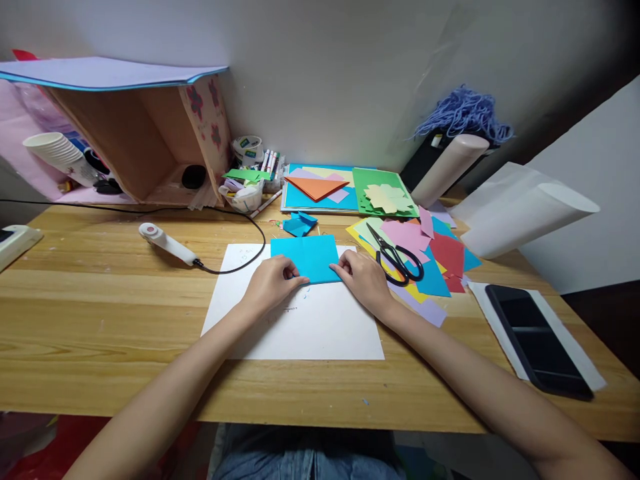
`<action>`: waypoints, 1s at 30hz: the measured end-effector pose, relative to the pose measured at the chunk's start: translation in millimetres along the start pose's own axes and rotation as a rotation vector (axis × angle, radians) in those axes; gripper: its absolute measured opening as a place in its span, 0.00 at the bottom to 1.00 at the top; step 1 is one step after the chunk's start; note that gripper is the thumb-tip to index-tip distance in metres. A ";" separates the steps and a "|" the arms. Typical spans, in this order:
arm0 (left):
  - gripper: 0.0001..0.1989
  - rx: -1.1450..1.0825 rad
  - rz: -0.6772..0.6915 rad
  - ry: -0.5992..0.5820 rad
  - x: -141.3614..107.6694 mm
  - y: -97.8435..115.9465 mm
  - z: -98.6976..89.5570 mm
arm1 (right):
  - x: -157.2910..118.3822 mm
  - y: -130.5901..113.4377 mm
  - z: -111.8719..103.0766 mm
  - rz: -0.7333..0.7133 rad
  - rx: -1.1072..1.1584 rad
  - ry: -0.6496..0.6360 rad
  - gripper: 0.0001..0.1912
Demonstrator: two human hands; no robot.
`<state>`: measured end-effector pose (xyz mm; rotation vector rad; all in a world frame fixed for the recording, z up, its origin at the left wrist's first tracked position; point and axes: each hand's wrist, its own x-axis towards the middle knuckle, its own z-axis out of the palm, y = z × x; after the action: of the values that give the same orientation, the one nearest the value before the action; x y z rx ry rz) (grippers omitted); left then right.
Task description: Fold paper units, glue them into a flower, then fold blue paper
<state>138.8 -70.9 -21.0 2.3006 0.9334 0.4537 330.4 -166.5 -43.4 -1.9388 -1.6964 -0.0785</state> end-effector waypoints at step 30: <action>0.14 0.043 0.025 0.011 1.3 0.2 6.9 | -1.5 -5.3 -8.6 -0.728 -0.063 -0.257 0.15</action>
<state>143.3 -72.9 -25.9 2.3527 0.9287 0.4615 327.9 -171.4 -34.8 -1.3158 -2.5220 -0.1574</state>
